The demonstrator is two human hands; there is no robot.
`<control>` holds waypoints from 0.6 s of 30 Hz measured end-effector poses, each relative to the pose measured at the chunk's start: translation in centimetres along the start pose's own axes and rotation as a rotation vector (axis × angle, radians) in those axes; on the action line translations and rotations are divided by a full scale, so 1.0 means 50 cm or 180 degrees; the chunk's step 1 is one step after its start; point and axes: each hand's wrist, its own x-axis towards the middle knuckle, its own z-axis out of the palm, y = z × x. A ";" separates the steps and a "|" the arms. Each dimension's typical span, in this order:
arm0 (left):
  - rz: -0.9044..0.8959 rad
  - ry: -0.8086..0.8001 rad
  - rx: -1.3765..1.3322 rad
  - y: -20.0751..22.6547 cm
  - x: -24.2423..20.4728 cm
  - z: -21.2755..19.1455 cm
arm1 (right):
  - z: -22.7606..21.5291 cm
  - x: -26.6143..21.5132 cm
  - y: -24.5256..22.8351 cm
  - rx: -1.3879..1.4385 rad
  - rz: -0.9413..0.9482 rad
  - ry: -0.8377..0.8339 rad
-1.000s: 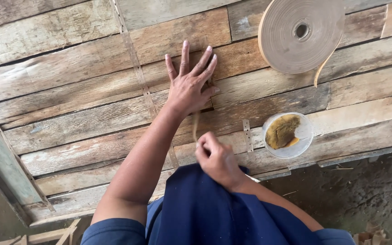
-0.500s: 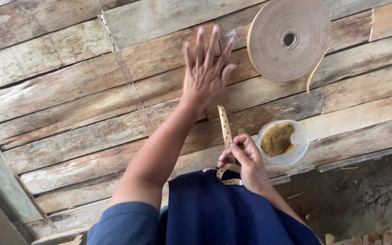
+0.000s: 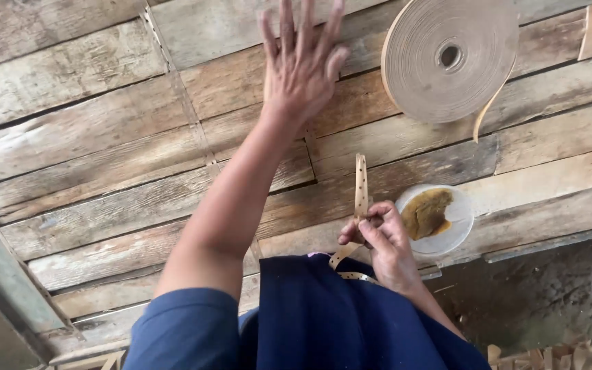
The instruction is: The person applies a brown paste from a plastic container onto a perforated wooden strip using their fingers, then presses the strip onto a wooden workbench surface. They repeat this process with additional strips, smoothing each one down by hand.
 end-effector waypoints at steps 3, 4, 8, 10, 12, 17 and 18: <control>0.0200 0.0082 -0.0213 -0.012 0.033 0.069 | 0.003 0.003 -0.013 -0.0050 -0.0172 -0.0033; 0.0134 0.0507 -0.0492 -0.024 0.046 0.096 | 0.006 0.006 -0.011 -0.0044 -0.0242 -0.0056; 0.1011 0.1528 -0.3170 0.009 -0.084 0.068 | 0.037 0.005 -0.046 -0.0192 -0.0820 -0.0290; 0.0941 0.0886 -0.3958 0.073 -0.194 0.077 | 0.025 0.000 -0.056 -0.0117 -0.1103 -0.0233; 0.0893 0.0210 -0.4699 0.115 -0.280 0.103 | 0.002 0.004 -0.065 -0.0041 -0.1418 -0.0179; 0.0969 -0.2211 -0.5765 0.180 -0.391 0.353 | -0.065 -0.037 -0.119 0.0089 -0.1896 -0.0090; 0.1010 -0.2212 -0.5766 0.188 -0.405 0.340 | -0.072 -0.040 -0.128 0.0068 -0.1924 -0.0085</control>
